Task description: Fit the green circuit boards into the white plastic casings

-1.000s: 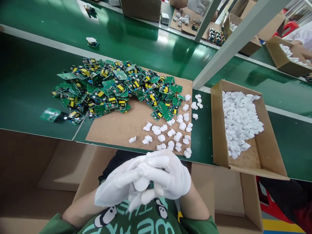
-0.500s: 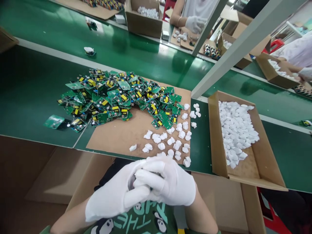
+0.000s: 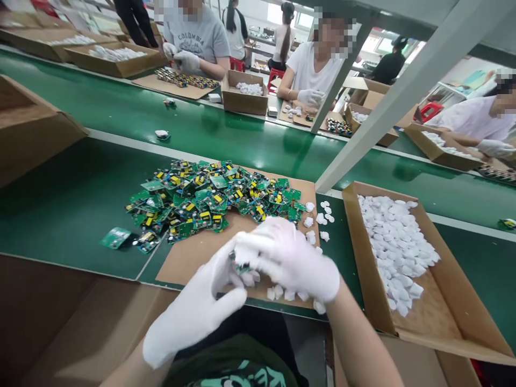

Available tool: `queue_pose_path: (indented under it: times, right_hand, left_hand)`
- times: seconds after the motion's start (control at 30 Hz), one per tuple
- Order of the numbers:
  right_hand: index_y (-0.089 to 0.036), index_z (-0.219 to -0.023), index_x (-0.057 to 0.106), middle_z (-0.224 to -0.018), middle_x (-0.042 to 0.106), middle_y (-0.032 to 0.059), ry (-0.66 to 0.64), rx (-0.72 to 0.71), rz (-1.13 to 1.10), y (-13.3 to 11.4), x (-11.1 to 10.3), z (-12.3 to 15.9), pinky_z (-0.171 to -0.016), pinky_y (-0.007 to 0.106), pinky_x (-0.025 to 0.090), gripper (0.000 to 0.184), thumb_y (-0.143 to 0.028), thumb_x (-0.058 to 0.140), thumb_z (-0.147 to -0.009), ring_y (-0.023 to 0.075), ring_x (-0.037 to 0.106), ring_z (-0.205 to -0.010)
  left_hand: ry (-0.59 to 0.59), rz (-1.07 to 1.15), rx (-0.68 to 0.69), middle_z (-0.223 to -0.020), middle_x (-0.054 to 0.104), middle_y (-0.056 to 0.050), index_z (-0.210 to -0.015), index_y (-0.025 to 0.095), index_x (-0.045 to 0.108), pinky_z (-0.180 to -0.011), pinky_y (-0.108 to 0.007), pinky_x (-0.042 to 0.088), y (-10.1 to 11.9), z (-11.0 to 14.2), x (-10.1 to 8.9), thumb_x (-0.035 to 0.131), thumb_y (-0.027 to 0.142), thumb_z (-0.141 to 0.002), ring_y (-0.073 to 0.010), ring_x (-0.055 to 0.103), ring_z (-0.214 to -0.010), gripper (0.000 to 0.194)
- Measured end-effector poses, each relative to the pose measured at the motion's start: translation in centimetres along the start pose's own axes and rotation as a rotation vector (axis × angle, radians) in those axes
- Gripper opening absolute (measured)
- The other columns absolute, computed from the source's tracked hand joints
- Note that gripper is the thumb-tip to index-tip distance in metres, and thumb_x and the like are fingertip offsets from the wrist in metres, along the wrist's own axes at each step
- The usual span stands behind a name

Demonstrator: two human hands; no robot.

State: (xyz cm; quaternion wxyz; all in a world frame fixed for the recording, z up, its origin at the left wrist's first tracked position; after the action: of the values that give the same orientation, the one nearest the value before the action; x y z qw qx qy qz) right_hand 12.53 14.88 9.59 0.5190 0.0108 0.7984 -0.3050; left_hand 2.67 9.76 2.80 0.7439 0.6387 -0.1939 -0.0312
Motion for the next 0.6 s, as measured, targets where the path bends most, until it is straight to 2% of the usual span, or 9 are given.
queue_pose_path:
  times: [0.03,0.1,0.17,0.23,0.33,0.4,0.47,0.6]
  right_hand:
    - [-0.023,-0.11,0.069,-0.11,0.072,0.0069,-0.065,-0.001,-0.098,1.1,0.2,-1.2,-0.093,0.035,0.049,0.024,-0.032,0.047,-0.105,0.02,0.064,-0.101]
    - [-0.023,-0.11,0.07,-0.113,0.072,0.0041,-0.124,-0.003,-0.291,2.7,0.6,-3.7,-0.093,0.029,0.05,0.024,-0.029,0.047,-0.106,0.0169,0.065,-0.103]
    - [-0.022,-0.109,0.07,-0.113,0.072,0.0029,-0.115,-0.047,-0.377,2.8,1.0,-5.7,-0.094,0.027,0.049,0.022,-0.025,0.048,-0.105,0.0153,0.065,-0.103]
    - [-0.021,-0.104,0.07,-0.112,0.072,0.0032,-0.076,-0.153,-0.378,1.9,1.1,-6.6,-0.096,0.027,0.048,0.02,-0.021,0.05,-0.103,0.0151,0.064,-0.101]
    - [-0.021,-0.109,0.068,-0.116,0.07,0.0057,-0.091,-0.245,-0.397,0.9,1.5,-6.1,-0.098,0.029,0.047,0.014,-0.024,0.058,-0.1,0.017,0.063,-0.108]
    - [-0.021,-0.12,0.064,-0.116,0.07,0.007,-0.1,-0.202,-0.425,1.4,1.6,-5.4,-0.097,0.031,0.049,0.028,-0.033,0.067,-0.095,0.0186,0.063,-0.11]
    - [-0.021,-0.123,0.063,-0.107,0.072,0.0064,-0.073,-0.161,-0.393,1.8,1.4,-4.8,-0.092,0.032,0.05,0.036,-0.037,0.072,-0.091,0.0192,0.065,-0.103]
    - [-0.021,-0.113,0.066,-0.098,0.073,0.0063,0.036,-0.242,-0.36,-0.4,0.1,-3.8,-0.088,0.034,0.052,0.025,-0.033,0.07,-0.092,0.0191,0.066,-0.095]
  left_hand:
    - [0.04,0.026,-0.009,-0.097,0.068,-0.006,-0.151,0.026,0.039,-0.079,-0.035,0.054,0.1,-0.5,-0.6,0.069,0.041,-0.087,-0.0198,0.064,-0.079,0.073]
    - [0.048,0.22,-0.018,-0.093,0.067,-0.005,-0.153,0.027,0.034,-0.071,-0.033,0.054,0.4,-1.5,-1.3,0.061,0.046,-0.092,-0.0162,0.063,-0.065,0.069]
    - [0.017,0.494,-0.008,-0.086,0.066,-0.004,-0.154,0.026,0.032,-0.061,-0.032,0.052,0.8,-2.4,-1.7,0.05,0.055,-0.096,-0.016,0.061,-0.056,0.068]
    - [0.019,0.671,0.008,-0.078,0.064,-0.002,-0.154,0.022,0.032,-0.058,-0.033,0.052,1.2,-2.9,-2.3,0.043,0.061,-0.096,-0.0186,0.062,-0.054,0.071]
    - [0.042,0.746,0.005,-0.077,0.063,-0.001,-0.156,0.023,0.033,-0.069,-0.039,0.057,1.1,-2.7,-2.8,0.043,0.06,-0.097,-0.0217,0.065,-0.063,0.07]
    - [0.066,0.768,-0.026,-0.087,0.066,-0.002,-0.155,0.026,0.036,-0.079,-0.04,0.058,0.5,-2.4,-2.9,0.044,0.058,-0.097,-0.0228,0.069,-0.077,0.066]
    - [0.08,0.787,-0.062,-0.1,0.067,-0.005,-0.154,0.027,0.038,-0.085,-0.039,0.057,-0.3,-2.3,-2.7,0.042,0.057,-0.099,-0.0234,0.07,-0.089,0.063]
    - [0.005,0.819,-0.145,-0.118,0.069,-0.01,-0.152,0.024,0.042,-0.088,-0.04,0.057,-1.6,-2.7,-1.4,0.036,0.056,-0.1,-0.0278,0.068,-0.105,0.061]
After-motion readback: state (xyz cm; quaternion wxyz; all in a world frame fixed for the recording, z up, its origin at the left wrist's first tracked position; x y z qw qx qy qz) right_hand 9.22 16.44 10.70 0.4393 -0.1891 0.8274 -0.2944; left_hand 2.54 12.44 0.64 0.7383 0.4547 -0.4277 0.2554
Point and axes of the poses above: each hand's wrist, its own z-axis away from the middle knuckle, its own x-axis out of the palm, y = z × x, the point moved 8 cm from there along -z, towards the middle knuckle
